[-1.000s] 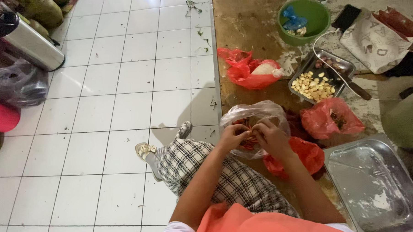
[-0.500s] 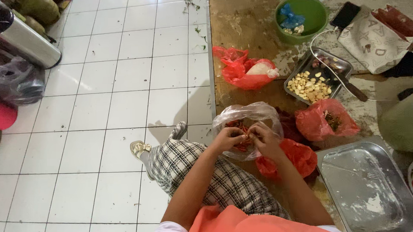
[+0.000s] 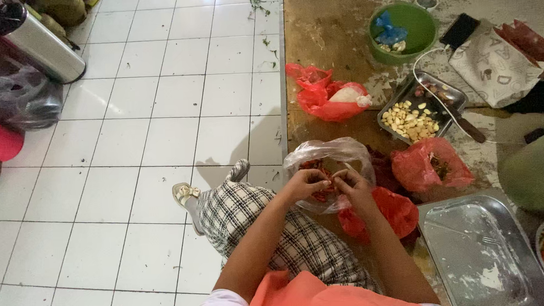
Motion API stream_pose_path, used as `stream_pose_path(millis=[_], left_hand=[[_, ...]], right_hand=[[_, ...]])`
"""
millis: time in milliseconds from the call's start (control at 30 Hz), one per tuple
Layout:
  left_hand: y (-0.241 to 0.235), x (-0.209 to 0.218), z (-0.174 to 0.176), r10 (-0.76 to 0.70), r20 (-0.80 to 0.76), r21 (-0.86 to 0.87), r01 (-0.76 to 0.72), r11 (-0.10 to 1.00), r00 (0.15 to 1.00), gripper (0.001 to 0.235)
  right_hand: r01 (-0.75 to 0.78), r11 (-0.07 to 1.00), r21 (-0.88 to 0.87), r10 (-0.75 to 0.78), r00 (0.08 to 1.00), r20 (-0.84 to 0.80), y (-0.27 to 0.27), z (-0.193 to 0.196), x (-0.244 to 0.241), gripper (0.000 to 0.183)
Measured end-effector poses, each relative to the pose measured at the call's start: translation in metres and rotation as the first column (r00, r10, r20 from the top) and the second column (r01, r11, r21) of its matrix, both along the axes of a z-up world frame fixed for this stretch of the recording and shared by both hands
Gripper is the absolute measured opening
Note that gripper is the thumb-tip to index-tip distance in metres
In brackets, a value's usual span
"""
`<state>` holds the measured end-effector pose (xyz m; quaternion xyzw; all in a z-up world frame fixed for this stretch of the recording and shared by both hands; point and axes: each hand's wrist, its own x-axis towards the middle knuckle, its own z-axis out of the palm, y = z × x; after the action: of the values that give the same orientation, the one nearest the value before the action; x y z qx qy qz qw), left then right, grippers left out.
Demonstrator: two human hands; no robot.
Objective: The person sorts red chilies from a clear plastic bag into a red plastic bag, handling them one by one. The person removes stems and places them into a separate red bag while continuing to sort the chilies.
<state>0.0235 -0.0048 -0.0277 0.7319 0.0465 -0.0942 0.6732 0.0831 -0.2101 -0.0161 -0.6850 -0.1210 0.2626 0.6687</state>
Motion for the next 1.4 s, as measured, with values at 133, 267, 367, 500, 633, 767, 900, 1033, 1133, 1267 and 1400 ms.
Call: stream_pose_path(millis=[133,267,367,500,633,767,900,1033,1133,1267,1400], left_hand=[[0.002,-0.002,0.008,0.100,-0.010,0.001,-0.100,0.995,0.995,0.025],[0.001,-0.001,0.001,0.161,0.022,-0.064,-0.160,0.985,0.987,0.028],[0.001,0.001,-0.008,0.149,0.052,-0.070,-0.145,0.987,0.988,0.027],[0.003,0.002,-0.019,0.133,0.092,-0.016,-0.132,0.991,0.987,0.026],[0.002,0.003,-0.025,0.199,0.161,-0.053,-0.193,0.980,0.967,0.024],[0.005,0.000,-0.025,0.193,0.169,-0.032,-0.190,0.981,0.967,0.023],[0.003,-0.001,-0.019,0.195,0.156,-0.006,-0.196,0.980,0.968,0.021],[0.004,-0.005,-0.011,0.188,0.148,0.220,-0.218,0.951,0.971,0.020],[0.004,-0.004,-0.008,0.170,0.292,0.326,-0.265,0.908,0.941,0.019],[0.003,-0.016,-0.008,0.143,0.404,0.250,-0.260,0.933,0.903,0.027],[0.000,-0.017,0.010,0.224,0.212,0.320,-0.284,0.904,0.951,0.034]], right_hand=[[0.102,0.988,-0.119,-0.088,0.989,0.123,-0.002,0.001,0.008,0.022],[0.154,0.933,-0.326,-0.022,0.927,0.375,-0.008,-0.003,0.015,0.022],[0.138,0.924,-0.358,0.023,0.911,0.411,-0.006,-0.001,0.017,0.023],[-0.103,0.979,-0.178,0.168,0.899,0.404,-0.001,0.008,0.005,0.030],[-0.096,0.988,-0.120,0.125,0.958,0.257,0.007,0.023,-0.005,0.029],[-0.076,0.983,-0.169,0.131,0.931,0.340,0.008,0.034,-0.009,0.025],[-0.059,0.987,-0.152,0.107,0.937,0.331,0.006,0.037,-0.008,0.023],[-0.022,0.975,-0.220,0.134,0.850,0.510,-0.020,0.046,0.002,0.020],[0.053,0.963,-0.263,0.123,0.785,0.607,-0.053,0.052,0.009,0.019],[0.180,0.863,-0.473,0.165,0.783,0.599,-0.103,0.058,0.012,0.020],[0.213,0.777,-0.593,0.128,0.868,0.480,-0.135,0.063,0.004,0.024]])
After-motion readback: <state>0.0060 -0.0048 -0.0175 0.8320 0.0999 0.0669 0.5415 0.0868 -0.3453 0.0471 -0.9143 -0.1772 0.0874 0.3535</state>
